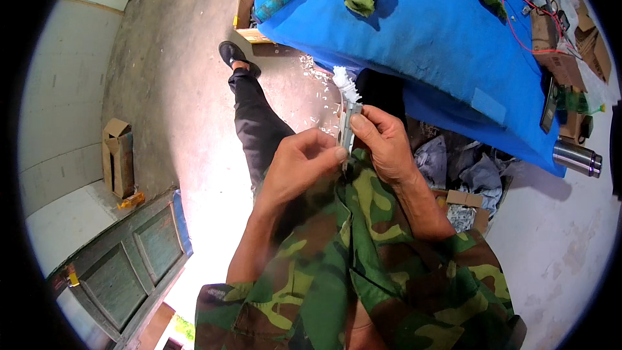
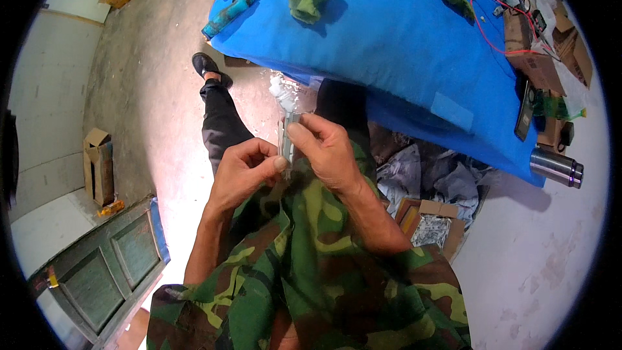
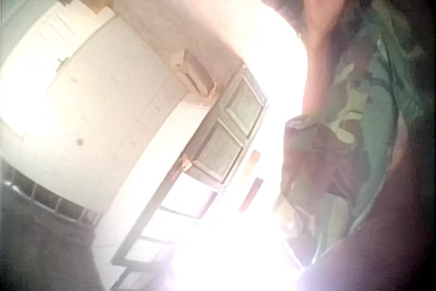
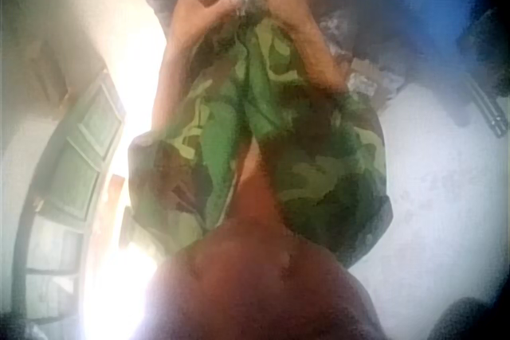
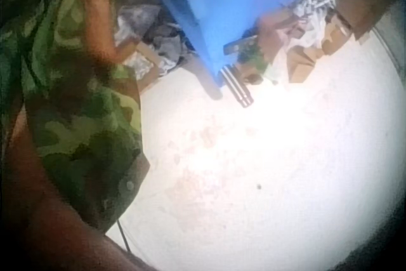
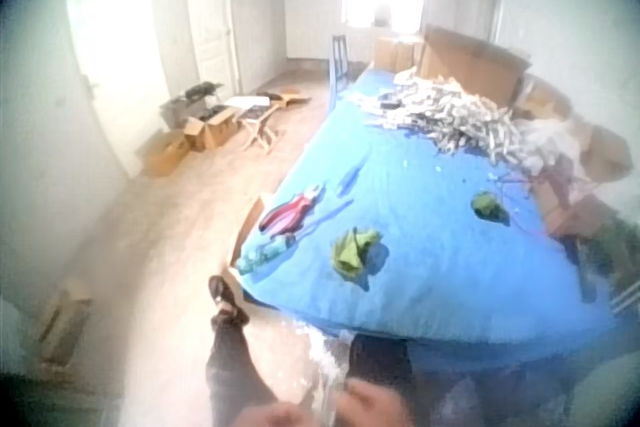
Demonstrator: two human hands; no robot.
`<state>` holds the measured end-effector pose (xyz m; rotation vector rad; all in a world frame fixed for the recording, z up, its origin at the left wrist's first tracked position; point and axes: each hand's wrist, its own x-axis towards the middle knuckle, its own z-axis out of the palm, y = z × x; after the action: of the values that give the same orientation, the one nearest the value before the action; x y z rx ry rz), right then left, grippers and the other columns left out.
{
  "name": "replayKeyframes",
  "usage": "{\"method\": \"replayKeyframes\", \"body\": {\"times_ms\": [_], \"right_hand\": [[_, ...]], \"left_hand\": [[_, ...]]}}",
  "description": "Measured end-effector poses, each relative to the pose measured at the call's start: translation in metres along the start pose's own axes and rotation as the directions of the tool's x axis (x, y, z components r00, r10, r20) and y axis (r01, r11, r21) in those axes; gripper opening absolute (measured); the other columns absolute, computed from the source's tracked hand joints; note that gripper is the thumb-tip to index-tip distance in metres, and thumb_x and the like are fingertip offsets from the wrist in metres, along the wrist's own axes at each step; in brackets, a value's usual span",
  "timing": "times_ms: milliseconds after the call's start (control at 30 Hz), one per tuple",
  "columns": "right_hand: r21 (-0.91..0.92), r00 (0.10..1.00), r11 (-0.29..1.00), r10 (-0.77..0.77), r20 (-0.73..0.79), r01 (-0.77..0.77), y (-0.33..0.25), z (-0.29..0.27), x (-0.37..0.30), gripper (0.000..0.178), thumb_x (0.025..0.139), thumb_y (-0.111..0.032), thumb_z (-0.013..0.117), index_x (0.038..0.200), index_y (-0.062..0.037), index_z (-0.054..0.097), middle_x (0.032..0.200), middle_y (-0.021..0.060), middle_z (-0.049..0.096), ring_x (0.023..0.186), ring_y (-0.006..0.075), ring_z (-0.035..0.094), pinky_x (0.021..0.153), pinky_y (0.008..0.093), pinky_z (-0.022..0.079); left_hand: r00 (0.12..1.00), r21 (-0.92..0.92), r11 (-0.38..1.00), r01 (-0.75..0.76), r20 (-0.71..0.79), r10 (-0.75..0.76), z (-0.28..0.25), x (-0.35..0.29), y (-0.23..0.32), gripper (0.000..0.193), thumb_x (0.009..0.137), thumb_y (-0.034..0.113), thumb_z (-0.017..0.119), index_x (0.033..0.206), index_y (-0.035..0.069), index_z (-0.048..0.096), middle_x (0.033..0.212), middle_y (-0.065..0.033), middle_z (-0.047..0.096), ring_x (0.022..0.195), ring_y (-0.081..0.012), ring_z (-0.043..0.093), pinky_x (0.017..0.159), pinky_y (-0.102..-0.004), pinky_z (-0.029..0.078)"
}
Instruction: The person uses pliers to pull and adjust parts of a small silver component, then wipes a long white component with a cloth.
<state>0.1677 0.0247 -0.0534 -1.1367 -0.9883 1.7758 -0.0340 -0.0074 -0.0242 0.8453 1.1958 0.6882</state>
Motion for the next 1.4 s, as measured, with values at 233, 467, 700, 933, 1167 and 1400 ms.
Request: {"method": "replayKeyframes", "body": {"times_ms": [233, 467, 700, 933, 1167, 1400], "right_hand": [[-0.084, 0.990, 0.996, 0.022, 0.141, -0.010, -0.008, -0.003, -0.009, 0.029, 0.108, -0.022, 0.067, 0.124, 0.0016, 0.069, 0.104, -0.0014, 0.069, 0.092, 0.0057, 0.062, 0.081, 0.0248, 0.052], [0.028, 0.985, 0.999, -0.024, 0.172, 0.019, -0.003, 0.006, -0.011, 0.033, 0.106, -0.013, 0.067, 0.135, 0.0013, 0.061, 0.116, 0.0045, 0.069, 0.100, 0.0084, 0.065, 0.082, 0.0261, 0.055], [0.067, 0.984, 0.996, 0.048, 0.173, -0.060, -0.010, 0.012, -0.013, 0.041, 0.107, -0.017, 0.065, 0.143, -0.0011, 0.054, 0.115, 0.0069, 0.068, 0.091, 0.0097, 0.065, 0.072, 0.0253, 0.055], [-0.016, 0.996, 1.000, -0.005, 0.093, 0.006, -0.006, 0.009, -0.007, 0.033, 0.108, -0.022, 0.066, 0.134, -0.0007, 0.063, 0.105, 0.0012, 0.069, 0.087, 0.0065, 0.063, 0.067, 0.0240, 0.054], [0.235, 0.998, 0.972, 0.009, 0.063, -0.023, 0.011, 0.007, -0.005, 0.027, 0.109, -0.021, 0.066, 0.126, -0.0003, 0.066, 0.101, -0.0014, 0.069, 0.082, 0.0040, 0.061, 0.069, 0.0222, 0.050], [0.033, 0.997, 0.998, -0.061, 0.054, 0.059, 0.002, 0.010, -0.006, 0.027, 0.108, -0.020, 0.067, 0.125, 0.0007, 0.064, 0.099, -0.0017, 0.067, 0.083, 0.0043, 0.060, 0.071, 0.0209, 0.048]], "left_hand": [[0.953, 0.197, 0.958, -0.209, -0.180, 0.245, 0.003, -0.001, 0.009, 0.026, 0.100, 0.019, 0.080, 0.111, -0.004, 0.072, 0.095, -0.0049, 0.074, 0.087, -0.0113, 0.069, 0.079, -0.0266, 0.056], [0.921, 0.166, 0.943, -0.287, -0.225, 0.320, 0.006, 0.008, 0.016, 0.019, 0.101, 0.013, 0.076, 0.110, -0.004, 0.075, 0.099, -0.0048, 0.076, 0.089, -0.0095, 0.070, 0.080, -0.0250, 0.057], [0.917, 0.137, 0.953, -0.271, -0.263, 0.299, 0.011, 0.008, 0.016, 0.013, 0.102, 0.011, 0.073, 0.101, -0.002, 0.074, 0.092, -0.0017, 0.074, 0.083, -0.0071, 0.067, 0.075, -0.0234, 0.055], [0.916, 0.252, 0.922, -0.294, -0.200, 0.347, 0.014, 0.004, 0.024, 0.014, 0.102, 0.011, 0.072, 0.097, -0.002, 0.071, 0.086, 0.0014, 0.069, 0.077, -0.0052, 0.062, 0.070, -0.0227, 0.050], [0.946, 0.151, 0.959, -0.240, -0.186, 0.266, 0.017, 0.006, 0.021, 0.016, 0.101, 0.012, 0.072, 0.094, -0.003, 0.069, 0.083, 0.0007, 0.067, 0.077, -0.0045, 0.060, 0.068, -0.0233, 0.049], [0.954, 0.015, 0.968, -0.252, -0.167, 0.250, 0.017, 0.004, 0.016, 0.016, 0.103, 0.013, 0.071, 0.094, 0.001, 0.068, 0.084, 0.0039, 0.064, 0.076, -0.0035, 0.056, 0.067, -0.0216, 0.045]]}}
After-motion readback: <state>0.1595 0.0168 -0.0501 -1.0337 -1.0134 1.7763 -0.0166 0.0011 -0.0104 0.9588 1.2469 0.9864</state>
